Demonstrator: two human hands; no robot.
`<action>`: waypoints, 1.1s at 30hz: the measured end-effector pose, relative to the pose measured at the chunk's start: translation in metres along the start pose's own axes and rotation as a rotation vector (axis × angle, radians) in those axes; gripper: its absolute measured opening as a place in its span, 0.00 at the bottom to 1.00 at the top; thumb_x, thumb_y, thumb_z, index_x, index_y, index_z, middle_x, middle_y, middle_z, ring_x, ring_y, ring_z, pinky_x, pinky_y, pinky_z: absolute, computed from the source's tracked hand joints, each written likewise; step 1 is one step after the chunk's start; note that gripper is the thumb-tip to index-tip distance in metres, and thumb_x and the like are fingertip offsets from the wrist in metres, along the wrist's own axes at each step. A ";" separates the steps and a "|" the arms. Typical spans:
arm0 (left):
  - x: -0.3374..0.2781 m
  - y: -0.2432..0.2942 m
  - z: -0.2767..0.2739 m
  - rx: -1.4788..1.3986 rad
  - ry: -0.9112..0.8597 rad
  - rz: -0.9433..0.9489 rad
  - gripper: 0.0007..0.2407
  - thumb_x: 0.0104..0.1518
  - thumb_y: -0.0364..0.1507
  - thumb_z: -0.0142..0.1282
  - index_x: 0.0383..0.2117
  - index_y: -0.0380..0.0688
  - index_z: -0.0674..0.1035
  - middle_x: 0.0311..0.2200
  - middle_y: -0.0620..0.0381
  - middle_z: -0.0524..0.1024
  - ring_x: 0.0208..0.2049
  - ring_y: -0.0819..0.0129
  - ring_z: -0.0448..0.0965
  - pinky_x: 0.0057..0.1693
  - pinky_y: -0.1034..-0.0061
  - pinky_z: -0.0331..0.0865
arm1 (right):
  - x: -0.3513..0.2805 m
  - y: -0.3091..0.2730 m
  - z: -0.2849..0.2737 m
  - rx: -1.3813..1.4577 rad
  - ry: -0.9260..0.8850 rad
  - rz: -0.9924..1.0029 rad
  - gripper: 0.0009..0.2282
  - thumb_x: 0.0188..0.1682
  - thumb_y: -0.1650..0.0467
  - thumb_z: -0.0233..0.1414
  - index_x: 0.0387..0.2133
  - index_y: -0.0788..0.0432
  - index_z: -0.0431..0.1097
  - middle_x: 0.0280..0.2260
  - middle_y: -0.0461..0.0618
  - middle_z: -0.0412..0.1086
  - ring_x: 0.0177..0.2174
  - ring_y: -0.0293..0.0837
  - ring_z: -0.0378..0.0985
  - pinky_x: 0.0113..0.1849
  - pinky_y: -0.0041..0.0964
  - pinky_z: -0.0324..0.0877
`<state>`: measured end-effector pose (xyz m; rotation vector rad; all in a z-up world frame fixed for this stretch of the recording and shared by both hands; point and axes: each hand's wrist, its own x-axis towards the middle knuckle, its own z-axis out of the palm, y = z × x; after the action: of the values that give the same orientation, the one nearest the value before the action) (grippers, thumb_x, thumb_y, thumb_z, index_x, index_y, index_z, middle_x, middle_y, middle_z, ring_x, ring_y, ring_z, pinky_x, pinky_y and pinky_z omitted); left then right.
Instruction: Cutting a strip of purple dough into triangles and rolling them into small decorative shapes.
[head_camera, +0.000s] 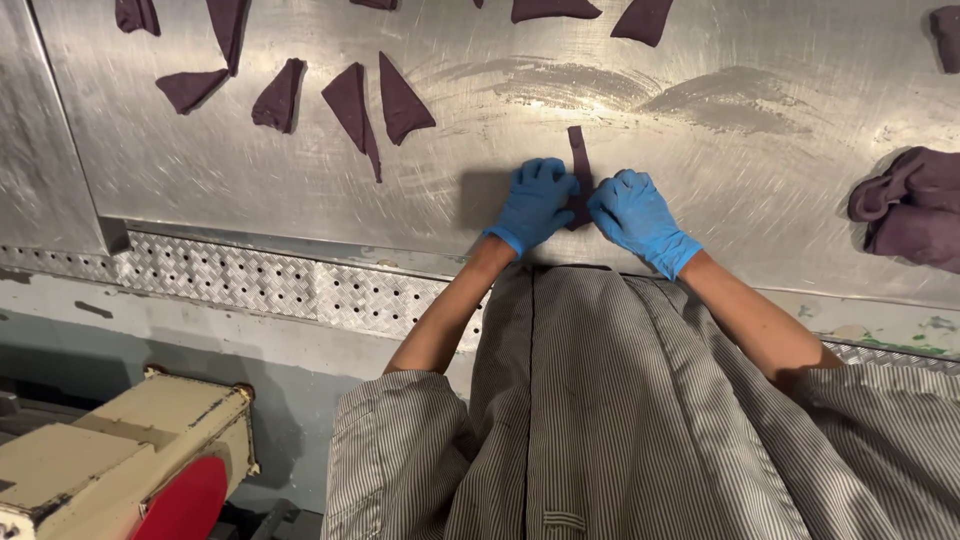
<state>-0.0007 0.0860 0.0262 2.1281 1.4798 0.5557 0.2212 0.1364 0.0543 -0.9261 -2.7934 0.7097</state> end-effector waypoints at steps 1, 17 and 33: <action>0.004 0.005 -0.007 -0.004 -0.073 -0.119 0.18 0.46 0.34 0.67 0.44 0.55 0.78 0.49 0.53 0.68 0.55 0.49 0.64 0.61 0.55 0.60 | 0.002 0.001 -0.001 0.010 -0.013 0.010 0.06 0.47 0.66 0.56 0.33 0.54 0.74 0.34 0.48 0.71 0.39 0.52 0.69 0.45 0.47 0.63; -0.069 0.020 0.030 -0.010 0.179 -0.213 0.08 0.58 0.32 0.59 0.42 0.51 0.81 0.43 0.59 0.77 0.46 0.57 0.76 0.52 0.63 0.71 | -0.017 0.013 -0.018 0.078 0.034 -0.205 0.07 0.49 0.68 0.57 0.38 0.56 0.74 0.38 0.48 0.72 0.40 0.50 0.73 0.45 0.45 0.67; -0.032 0.021 0.022 0.128 0.182 -0.079 0.07 0.54 0.38 0.62 0.31 0.53 0.80 0.37 0.58 0.72 0.42 0.57 0.71 0.50 0.61 0.67 | 0.001 0.015 -0.004 -0.014 0.048 -0.139 0.10 0.45 0.61 0.60 0.31 0.54 0.75 0.42 0.48 0.68 0.50 0.50 0.67 0.54 0.47 0.61</action>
<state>0.0173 0.0466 0.0193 2.1518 1.7331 0.6557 0.2295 0.1494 0.0507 -0.7319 -2.7906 0.6403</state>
